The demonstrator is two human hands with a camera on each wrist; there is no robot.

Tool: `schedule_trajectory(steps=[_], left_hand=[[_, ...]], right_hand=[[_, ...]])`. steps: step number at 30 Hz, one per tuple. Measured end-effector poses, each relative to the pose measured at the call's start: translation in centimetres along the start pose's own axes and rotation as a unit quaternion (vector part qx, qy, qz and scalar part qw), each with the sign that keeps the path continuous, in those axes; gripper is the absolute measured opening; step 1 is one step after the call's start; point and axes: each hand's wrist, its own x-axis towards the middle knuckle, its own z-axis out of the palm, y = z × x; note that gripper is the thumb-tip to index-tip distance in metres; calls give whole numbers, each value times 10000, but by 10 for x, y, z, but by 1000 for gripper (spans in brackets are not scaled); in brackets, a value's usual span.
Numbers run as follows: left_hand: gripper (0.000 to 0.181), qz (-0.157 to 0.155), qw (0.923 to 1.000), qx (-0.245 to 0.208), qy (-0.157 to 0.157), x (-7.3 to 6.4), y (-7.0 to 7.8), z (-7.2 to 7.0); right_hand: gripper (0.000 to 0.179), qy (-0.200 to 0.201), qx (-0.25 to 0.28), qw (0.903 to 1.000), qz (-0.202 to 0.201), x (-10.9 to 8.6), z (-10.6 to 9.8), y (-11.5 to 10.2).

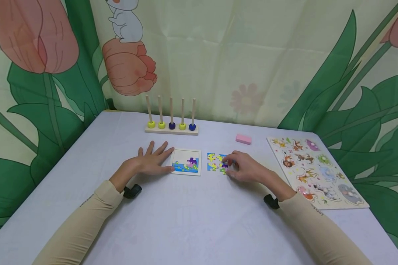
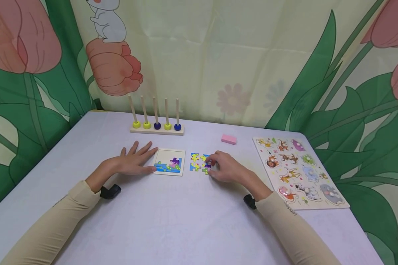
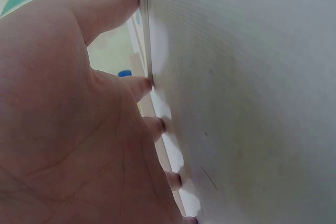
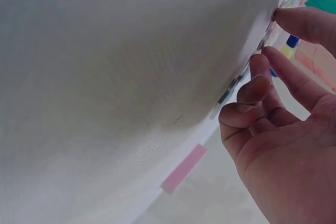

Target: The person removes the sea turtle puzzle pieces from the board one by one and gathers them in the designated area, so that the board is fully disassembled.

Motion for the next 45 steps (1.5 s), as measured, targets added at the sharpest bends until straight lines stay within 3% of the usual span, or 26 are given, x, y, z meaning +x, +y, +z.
schedule_trajectory(steps=[13,21,32,45], left_hand=[[91,-42,10000,-9,-26,0,2,1],[93,-64,9999,22,-93,-2,2,-3],[94,-65,9999,13,-130,-3,3,-5],[93,-32,9999,4,-120,-2,2,-4]], right_hand=[[31,195,305,9993,23,5,2,-10],[30,124,462,9973,-560,27,8,-38],[38,-236,209,9981,-534,62,19,-68],[38,-589,63,9972,-464,76,21,-71]])
